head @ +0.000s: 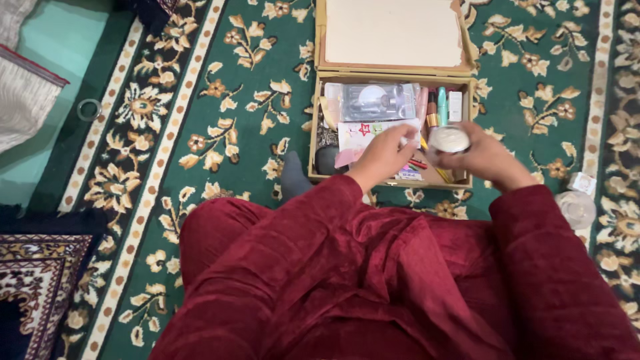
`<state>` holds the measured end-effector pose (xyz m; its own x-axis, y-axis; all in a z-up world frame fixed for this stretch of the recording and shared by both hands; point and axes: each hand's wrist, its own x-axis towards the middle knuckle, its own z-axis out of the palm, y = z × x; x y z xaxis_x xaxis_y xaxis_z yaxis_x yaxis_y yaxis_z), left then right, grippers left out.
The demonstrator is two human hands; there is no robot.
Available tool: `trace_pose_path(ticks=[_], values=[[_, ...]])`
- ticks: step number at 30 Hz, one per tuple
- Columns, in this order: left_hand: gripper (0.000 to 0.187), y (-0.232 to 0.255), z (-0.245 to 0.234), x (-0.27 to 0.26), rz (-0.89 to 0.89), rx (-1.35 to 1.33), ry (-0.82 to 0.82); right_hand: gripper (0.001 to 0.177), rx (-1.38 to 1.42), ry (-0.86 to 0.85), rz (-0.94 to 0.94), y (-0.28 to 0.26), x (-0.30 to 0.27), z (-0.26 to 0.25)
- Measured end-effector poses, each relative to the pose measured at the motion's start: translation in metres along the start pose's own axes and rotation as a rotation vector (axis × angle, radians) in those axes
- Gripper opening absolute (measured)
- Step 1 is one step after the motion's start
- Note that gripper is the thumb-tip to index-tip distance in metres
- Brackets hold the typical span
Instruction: The person sits on a patterned green carpet and removes jewelry from a small round container, placing items on the carpet. They then pick up individual pieces and place them back into the container.
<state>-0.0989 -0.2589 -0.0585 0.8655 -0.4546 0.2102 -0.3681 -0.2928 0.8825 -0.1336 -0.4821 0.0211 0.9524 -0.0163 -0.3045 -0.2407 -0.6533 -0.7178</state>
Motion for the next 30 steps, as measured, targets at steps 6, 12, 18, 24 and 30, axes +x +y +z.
trace_pose_path(ticks=[6,12,18,24,30], values=[[0.035,-0.040,0.031,-0.016,0.427,0.515,-0.286,0.076,-0.091,0.056,-0.058,0.033,0.013,-0.017],[0.031,-0.042,0.046,-0.006,0.387,0.576,-0.447,0.072,-0.228,-0.022,0.036,0.038,0.017,-0.012],[0.038,-0.027,0.024,0.004,0.165,0.555,-0.605,0.084,-0.340,-0.098,0.000,0.038,0.022,0.001],[0.028,-0.030,-0.001,0.002,0.254,0.597,-0.567,0.085,-0.338,-0.144,-0.077,0.033,0.025,0.033],[0.024,-0.034,0.000,-0.001,0.205,0.580,-0.550,0.085,-0.336,-0.026,-0.013,0.033,0.025,0.042]])
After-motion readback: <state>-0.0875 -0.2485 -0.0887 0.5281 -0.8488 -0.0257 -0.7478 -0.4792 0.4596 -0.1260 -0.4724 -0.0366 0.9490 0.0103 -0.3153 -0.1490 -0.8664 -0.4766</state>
